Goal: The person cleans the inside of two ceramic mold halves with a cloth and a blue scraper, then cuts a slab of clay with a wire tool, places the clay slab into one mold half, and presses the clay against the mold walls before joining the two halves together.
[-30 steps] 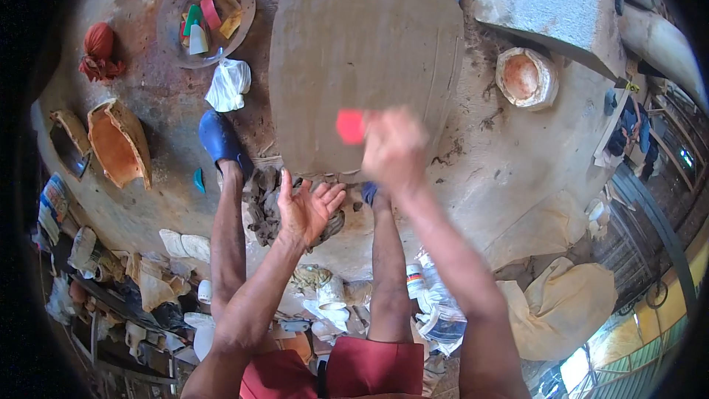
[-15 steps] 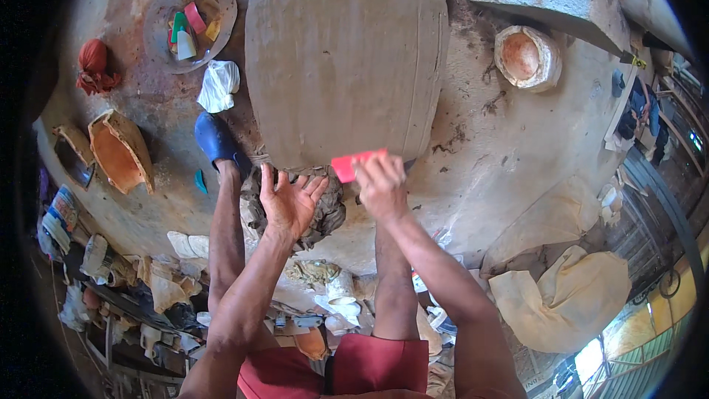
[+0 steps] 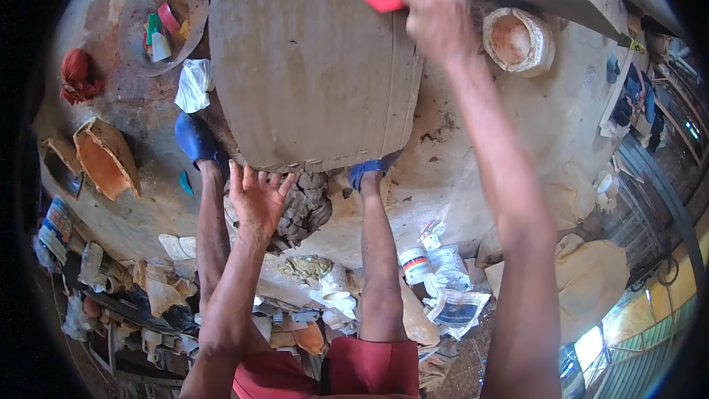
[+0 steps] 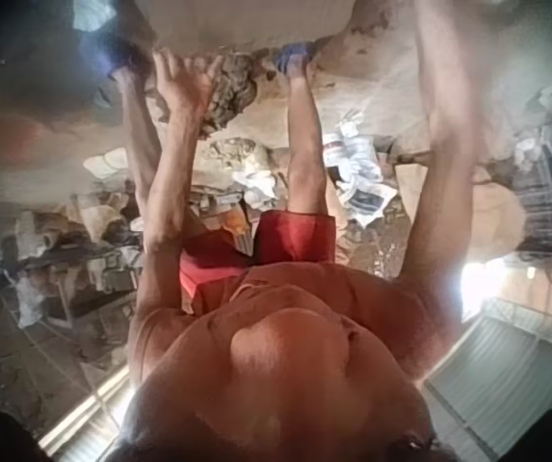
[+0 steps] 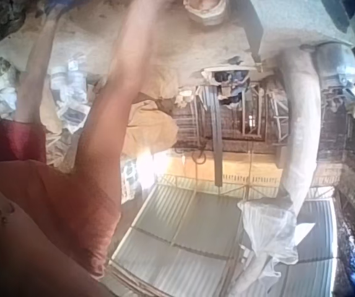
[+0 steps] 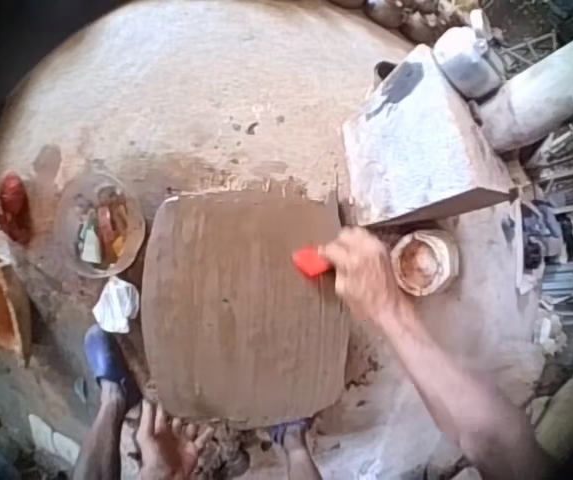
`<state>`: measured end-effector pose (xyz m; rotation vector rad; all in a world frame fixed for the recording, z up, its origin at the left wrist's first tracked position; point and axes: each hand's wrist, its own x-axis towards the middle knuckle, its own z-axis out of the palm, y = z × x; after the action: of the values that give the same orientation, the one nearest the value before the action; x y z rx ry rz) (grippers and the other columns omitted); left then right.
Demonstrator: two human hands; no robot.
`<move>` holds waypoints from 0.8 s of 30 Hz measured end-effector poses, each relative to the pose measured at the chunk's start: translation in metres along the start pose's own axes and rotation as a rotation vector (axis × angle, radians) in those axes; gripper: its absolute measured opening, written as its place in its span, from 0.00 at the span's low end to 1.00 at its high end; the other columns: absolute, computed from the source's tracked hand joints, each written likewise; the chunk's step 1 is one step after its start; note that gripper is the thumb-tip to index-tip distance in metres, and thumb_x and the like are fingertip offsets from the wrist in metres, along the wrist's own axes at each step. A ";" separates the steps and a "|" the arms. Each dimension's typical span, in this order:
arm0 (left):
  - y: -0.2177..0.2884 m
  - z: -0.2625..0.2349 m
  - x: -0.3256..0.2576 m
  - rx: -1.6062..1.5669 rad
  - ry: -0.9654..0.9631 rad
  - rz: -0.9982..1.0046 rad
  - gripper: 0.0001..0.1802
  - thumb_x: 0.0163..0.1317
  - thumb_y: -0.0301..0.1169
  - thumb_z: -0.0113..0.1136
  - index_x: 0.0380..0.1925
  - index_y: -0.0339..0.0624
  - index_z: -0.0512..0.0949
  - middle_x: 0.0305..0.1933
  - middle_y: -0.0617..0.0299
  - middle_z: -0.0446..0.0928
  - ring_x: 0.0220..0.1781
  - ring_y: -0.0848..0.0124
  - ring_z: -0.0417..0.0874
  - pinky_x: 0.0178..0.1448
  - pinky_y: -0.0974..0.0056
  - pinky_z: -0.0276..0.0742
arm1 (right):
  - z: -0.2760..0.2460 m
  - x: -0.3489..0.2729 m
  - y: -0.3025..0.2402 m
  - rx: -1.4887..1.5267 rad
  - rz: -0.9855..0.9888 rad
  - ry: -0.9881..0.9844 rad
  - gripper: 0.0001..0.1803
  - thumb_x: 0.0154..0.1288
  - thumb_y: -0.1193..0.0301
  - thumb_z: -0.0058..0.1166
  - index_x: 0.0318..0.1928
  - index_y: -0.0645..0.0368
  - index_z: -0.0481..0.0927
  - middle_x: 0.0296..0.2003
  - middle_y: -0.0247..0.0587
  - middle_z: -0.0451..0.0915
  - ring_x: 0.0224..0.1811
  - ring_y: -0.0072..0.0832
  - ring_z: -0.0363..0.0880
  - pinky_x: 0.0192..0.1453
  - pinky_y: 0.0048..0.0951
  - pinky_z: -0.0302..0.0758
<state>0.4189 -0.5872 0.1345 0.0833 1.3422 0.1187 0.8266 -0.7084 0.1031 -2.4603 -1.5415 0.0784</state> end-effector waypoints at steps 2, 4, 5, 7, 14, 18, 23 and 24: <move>0.002 -0.005 0.002 -0.022 -0.042 0.007 0.41 0.72 0.66 0.49 0.74 0.53 0.62 0.77 0.58 0.62 0.76 0.56 0.66 0.76 0.38 0.64 | -0.004 -0.052 -0.045 0.046 0.071 -0.006 0.17 0.52 0.84 0.55 0.42 0.58 0.88 0.39 0.42 0.84 0.47 0.42 0.82 0.52 0.44 0.80; 0.001 -0.004 0.004 -0.045 -0.066 -0.016 0.40 0.72 0.66 0.49 0.74 0.53 0.63 0.76 0.58 0.63 0.76 0.56 0.66 0.76 0.38 0.63 | -0.010 -0.111 -0.083 0.062 0.170 -0.079 0.16 0.55 0.83 0.59 0.43 0.58 0.89 0.40 0.41 0.85 0.49 0.39 0.82 0.53 0.43 0.79; 0.001 -0.004 0.003 -0.069 -0.084 -0.033 0.40 0.72 0.66 0.50 0.73 0.53 0.63 0.75 0.58 0.64 0.76 0.56 0.66 0.77 0.39 0.62 | -0.010 -0.140 -0.102 0.075 0.220 -0.092 0.14 0.57 0.82 0.60 0.44 0.57 0.89 0.40 0.40 0.85 0.49 0.38 0.82 0.53 0.42 0.78; 0.001 0.000 0.002 -0.066 -0.085 -0.049 0.40 0.71 0.66 0.50 0.72 0.53 0.64 0.75 0.57 0.64 0.76 0.55 0.66 0.77 0.39 0.62 | -0.014 -0.182 -0.136 0.104 0.299 -0.109 0.13 0.59 0.80 0.62 0.45 0.57 0.89 0.39 0.38 0.85 0.49 0.37 0.82 0.53 0.42 0.77; 0.013 -0.002 0.001 0.036 -0.025 -0.049 0.44 0.71 0.64 0.52 0.78 0.53 0.55 0.81 0.59 0.54 0.82 0.54 0.56 0.79 0.38 0.58 | -0.024 -0.211 -0.187 0.194 0.560 -0.062 0.18 0.55 0.84 0.61 0.47 0.58 0.89 0.38 0.40 0.82 0.45 0.38 0.82 0.49 0.42 0.80; 0.022 -0.008 0.000 0.249 -0.005 0.076 0.49 0.75 0.60 0.51 0.84 0.48 0.43 0.88 0.60 0.42 0.88 0.53 0.41 0.84 0.42 0.45 | -0.010 -0.213 -0.198 0.128 0.984 0.033 0.17 0.59 0.83 0.56 0.47 0.60 0.88 0.36 0.44 0.79 0.37 0.40 0.81 0.40 0.40 0.79; 0.020 -0.020 0.003 0.263 -0.081 0.046 0.45 0.78 0.61 0.43 0.80 0.38 0.54 0.84 0.54 0.54 0.86 0.57 0.50 0.85 0.49 0.47 | 0.033 -0.187 -0.282 0.114 1.056 0.138 0.23 0.57 0.84 0.56 0.53 0.60 0.88 0.34 0.42 0.77 0.35 0.37 0.80 0.39 0.42 0.78; 0.025 -0.023 0.002 0.310 -0.108 0.035 0.48 0.76 0.66 0.41 0.80 0.38 0.55 0.84 0.55 0.56 0.85 0.59 0.52 0.85 0.50 0.47 | 0.039 -0.175 -0.304 0.146 1.057 0.131 0.23 0.57 0.85 0.57 0.54 0.60 0.87 0.34 0.41 0.77 0.35 0.37 0.80 0.39 0.42 0.78</move>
<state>0.3964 -0.5622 0.1310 0.3698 1.2427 -0.0651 0.4751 -0.7310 0.1202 -2.7731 -0.0569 0.1887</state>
